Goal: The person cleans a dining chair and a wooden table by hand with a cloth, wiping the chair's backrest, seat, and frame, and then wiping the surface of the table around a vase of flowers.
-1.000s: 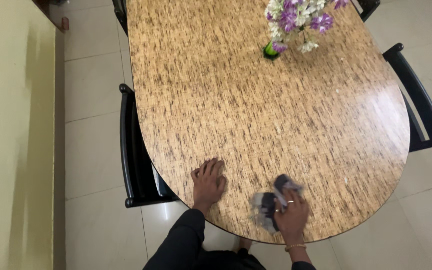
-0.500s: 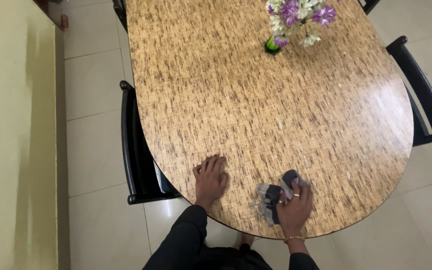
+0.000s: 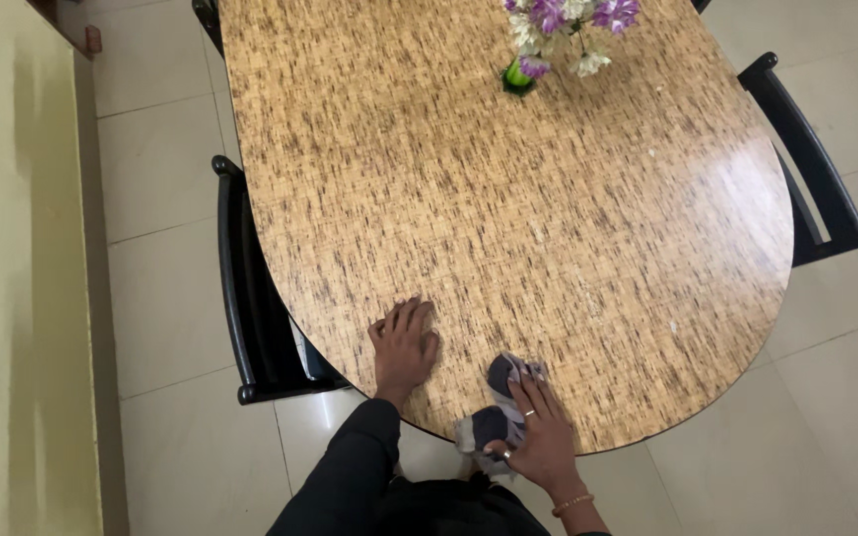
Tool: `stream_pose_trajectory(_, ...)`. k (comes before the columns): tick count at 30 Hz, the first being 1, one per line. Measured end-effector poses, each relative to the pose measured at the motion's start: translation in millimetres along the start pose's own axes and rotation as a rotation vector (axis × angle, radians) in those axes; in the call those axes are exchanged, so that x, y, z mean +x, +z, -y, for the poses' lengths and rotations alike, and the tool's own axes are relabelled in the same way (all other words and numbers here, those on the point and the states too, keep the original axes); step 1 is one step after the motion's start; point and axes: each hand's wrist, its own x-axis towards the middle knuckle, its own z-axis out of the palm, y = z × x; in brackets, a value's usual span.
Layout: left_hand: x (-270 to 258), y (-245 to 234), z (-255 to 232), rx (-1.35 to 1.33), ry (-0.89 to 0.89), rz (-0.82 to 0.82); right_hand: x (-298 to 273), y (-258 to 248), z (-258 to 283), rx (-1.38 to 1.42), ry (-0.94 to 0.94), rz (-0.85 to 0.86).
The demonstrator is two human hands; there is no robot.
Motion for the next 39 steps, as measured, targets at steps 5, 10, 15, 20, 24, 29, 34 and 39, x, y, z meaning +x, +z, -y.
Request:
stream_pose_trajectory(5,1.3,-1.4,-0.8,0.005,-0.014,0.023,0.2,22.5,-7.4,-0.011,0.064,-0.148)
stream_pose_trajectory(10,0.3,-0.5,-1.3,0.021,-0.011,0.035,10.2,38.6,-28.5,-0.062,0.126,-0.283)
stream_pose_trajectory(15,0.4,-6.7,-3.3,0.021,-0.011,0.04,43.5,31.2,-39.4,-0.139,0.297,-0.325)
stream_pose_trajectory(20,1.1,-6.6,-6.2,0.022,-0.017,0.038,50.2,33.3,-25.6,-0.175,0.266,-0.406)
stream_pose_trajectory(24,1.1,-4.8,-3.2,0.013,-0.003,0.03,38.3,30.7,-19.0,-0.102,0.215,-0.279)
stream_pose_trajectory(29,-0.2,-1.7,-2.3,0.012,0.007,0.003,18.4,33.1,-11.5,-0.024,0.065,-0.236)
stream_pose_trajectory(34,0.2,-1.0,-1.8,0.04,-0.032,0.051,26.6,25.2,-22.9,-0.107,0.08,-0.327)
stream_pose_trajectory(39,2.2,2.1,1.7,0.023,-0.019,0.055,56.7,7.2,-41.3,-0.135,0.342,-0.445)
